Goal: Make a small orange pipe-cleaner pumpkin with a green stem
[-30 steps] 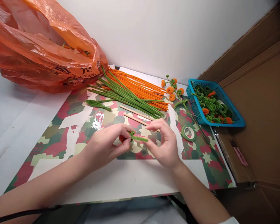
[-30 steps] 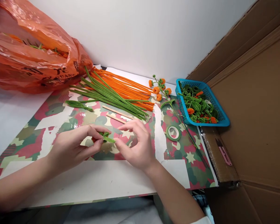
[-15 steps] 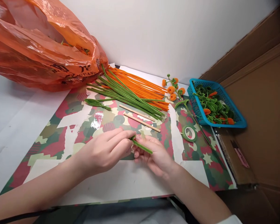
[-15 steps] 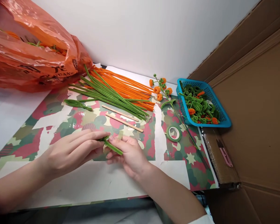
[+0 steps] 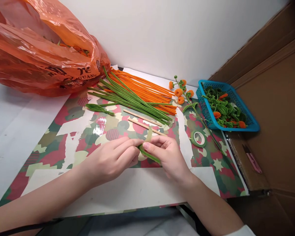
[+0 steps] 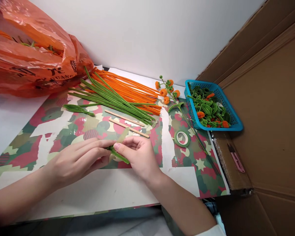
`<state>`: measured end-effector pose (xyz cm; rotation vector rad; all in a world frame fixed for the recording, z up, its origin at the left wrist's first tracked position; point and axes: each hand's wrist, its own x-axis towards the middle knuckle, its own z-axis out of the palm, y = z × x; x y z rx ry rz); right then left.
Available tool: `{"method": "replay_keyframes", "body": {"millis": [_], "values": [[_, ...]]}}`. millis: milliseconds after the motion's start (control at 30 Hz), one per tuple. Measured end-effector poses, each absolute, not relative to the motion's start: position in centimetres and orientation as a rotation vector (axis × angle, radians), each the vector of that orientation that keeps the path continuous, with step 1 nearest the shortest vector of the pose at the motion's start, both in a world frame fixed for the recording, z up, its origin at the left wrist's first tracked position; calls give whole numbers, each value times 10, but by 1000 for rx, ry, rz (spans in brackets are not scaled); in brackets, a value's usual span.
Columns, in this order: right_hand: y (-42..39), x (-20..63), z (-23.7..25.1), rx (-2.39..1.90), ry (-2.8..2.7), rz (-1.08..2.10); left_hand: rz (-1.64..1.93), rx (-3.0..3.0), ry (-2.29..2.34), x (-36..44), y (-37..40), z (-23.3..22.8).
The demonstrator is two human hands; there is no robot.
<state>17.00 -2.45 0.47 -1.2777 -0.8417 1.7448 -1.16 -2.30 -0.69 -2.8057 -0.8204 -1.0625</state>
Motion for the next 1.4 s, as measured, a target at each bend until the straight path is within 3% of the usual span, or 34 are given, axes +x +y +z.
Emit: {"method": "replay_keyframes", "body": {"millis": [767,1100,1400], "values": [[-30,167,15,-1209,-1647,991,-1254,-2916,-1151,-6,-24,-14],[-32,175,20,-1022,-2180,260,-1506,-3046,-1666,-2,-26,-7],[-31,182,16,-932,-2213,241,-1665,-2967,-1839,0,-25,-3]]}}
